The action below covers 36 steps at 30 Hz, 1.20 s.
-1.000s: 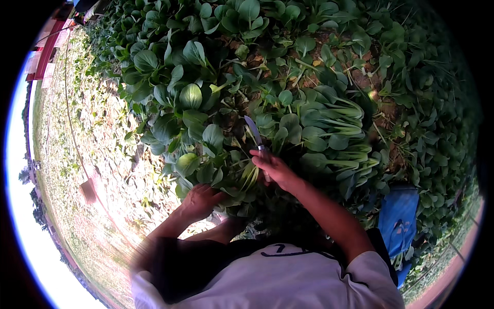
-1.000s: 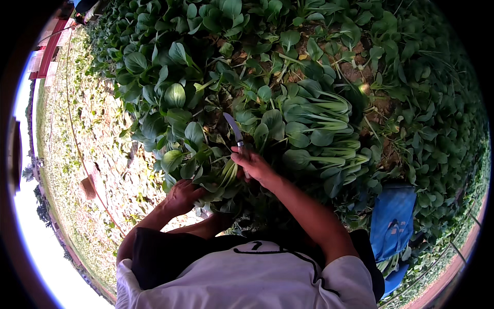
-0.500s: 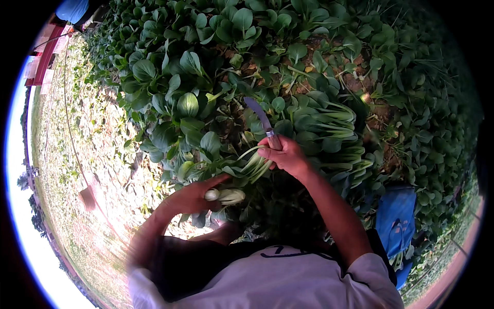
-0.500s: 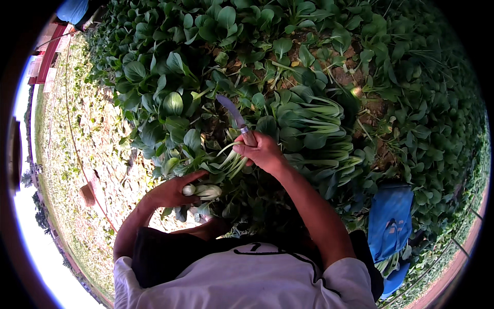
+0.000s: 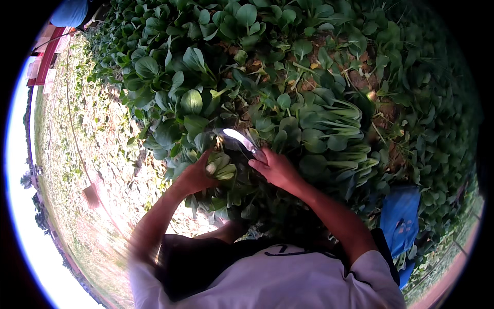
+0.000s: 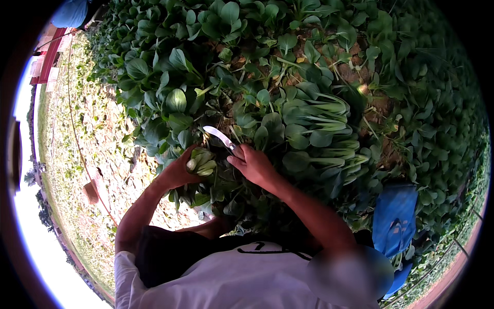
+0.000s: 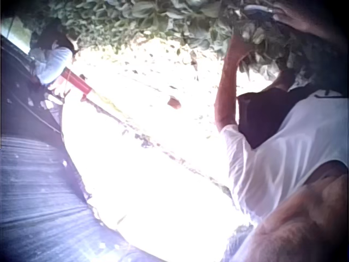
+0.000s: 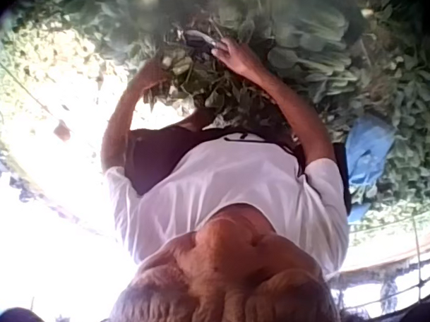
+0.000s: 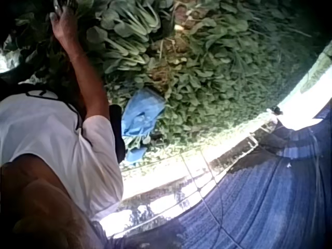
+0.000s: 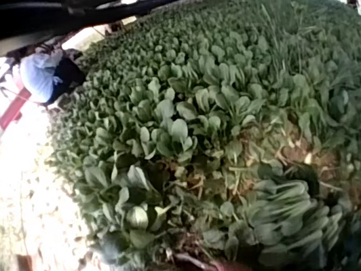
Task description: The person uses a knife to cut leafy green vegetables from the ground and places them into a blue bag. The person repeatedly reaches for plants, cuts them near the base, and adds them to the bag.
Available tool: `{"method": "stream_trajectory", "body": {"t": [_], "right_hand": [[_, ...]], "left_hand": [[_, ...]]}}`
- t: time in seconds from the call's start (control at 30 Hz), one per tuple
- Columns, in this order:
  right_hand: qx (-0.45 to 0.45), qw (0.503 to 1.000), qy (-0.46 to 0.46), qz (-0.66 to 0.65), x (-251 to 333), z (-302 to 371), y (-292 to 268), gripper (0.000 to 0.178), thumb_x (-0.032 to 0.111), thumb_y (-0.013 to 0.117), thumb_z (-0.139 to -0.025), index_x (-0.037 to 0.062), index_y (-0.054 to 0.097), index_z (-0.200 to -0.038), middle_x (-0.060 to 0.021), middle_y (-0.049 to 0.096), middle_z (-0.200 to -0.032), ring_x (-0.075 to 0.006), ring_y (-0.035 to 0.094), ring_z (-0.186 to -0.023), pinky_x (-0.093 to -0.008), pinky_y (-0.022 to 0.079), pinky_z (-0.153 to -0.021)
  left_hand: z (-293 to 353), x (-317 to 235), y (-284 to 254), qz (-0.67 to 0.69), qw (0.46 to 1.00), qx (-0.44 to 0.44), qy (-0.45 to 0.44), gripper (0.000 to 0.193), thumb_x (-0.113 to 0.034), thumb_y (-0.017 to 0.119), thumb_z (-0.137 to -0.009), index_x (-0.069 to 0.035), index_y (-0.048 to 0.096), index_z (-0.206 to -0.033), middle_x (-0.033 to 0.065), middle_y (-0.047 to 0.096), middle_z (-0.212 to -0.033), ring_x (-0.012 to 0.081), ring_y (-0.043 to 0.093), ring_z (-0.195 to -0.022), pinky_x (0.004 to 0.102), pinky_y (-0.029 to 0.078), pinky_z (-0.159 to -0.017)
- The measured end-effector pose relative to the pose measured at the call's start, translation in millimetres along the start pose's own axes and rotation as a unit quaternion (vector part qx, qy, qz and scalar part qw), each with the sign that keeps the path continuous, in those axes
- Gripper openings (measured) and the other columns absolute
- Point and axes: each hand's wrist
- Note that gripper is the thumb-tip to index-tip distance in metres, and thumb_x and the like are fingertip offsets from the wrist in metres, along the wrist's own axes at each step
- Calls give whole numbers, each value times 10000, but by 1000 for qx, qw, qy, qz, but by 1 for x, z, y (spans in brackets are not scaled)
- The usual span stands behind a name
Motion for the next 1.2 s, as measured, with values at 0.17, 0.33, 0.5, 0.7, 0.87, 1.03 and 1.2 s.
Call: {"method": "stream_trajectory", "body": {"t": [0.17,0.33,0.5,0.7,0.87,1.03,1.2], "right_hand": [[49,984,-83,153,-29,-3,30,391,302,530,-899,93,463,-1223,-149,664,-872,-361,632,-777,-452,511,-632],[62,980,-92,164,-48,-16,50,448,286,512,-913,121,416,-1318,-165,651,-926,-366,627,-782,-451,504,-648],[17,975,-191,116,-57,-33,54,423,267,538,-899,124,470,-1291,-182,643,-882,-364,620,-760,-440,498,-650],[29,942,-223,248,-59,-22,47,427,254,566,-878,88,492,-1264,-181,640,-879,-339,627,-771,-420,504,-692],[73,981,-117,137,-76,-5,45,421,276,580,-887,84,499,-1253,-121,628,-821,-288,631,-730,-388,499,-624],[40,996,20,-81,-62,-14,36,409,329,596,-890,38,540,-1171,5,553,-761,-128,579,-673,-277,458,-554],[104,918,146,-353,-2,-19,27,362,342,654,-850,61,591,-1070,32,557,-809,-64,557,-673,-217,447,-566]], "left_hand": [[3,91,8,-69,995,-16,65,1066,-183,811,-590,-121,183,-1448,238,591,-1108,348,589,-1021,379,451,-892],[16,71,21,-10,1000,-2,-3,1044,-148,813,-602,-99,197,-1443,202,516,-1266,287,529,-1146,354,413,-966],[13,94,32,35,996,-63,51,987,-196,809,-622,-109,236,-1421,245,581,-1148,369,578,-1067,396,462,-896],[16,98,46,-2,996,-79,39,801,-161,765,-640,-98,383,-1341,218,596,-1115,360,596,-1013,400,478,-851],[22,101,54,-23,988,-135,75,736,-116,719,-668,-116,387,-1326,206,588,-1127,392,566,-1030,433,470,-853],[36,87,55,-159,942,-198,217,691,-42,660,-668,-111,415,-1311,170,611,-1020,350,585,-948,411,460,-812],[40,71,54,-249,895,-212,305,672,4,606,-649,-97,442,-1293,145,610,-1055,312,586,-965,397,458,-798]]}}
Point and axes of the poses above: each hand's wrist, its own z-axis away from the middle knuckle, its own y-axis out of the palm, x = y × z
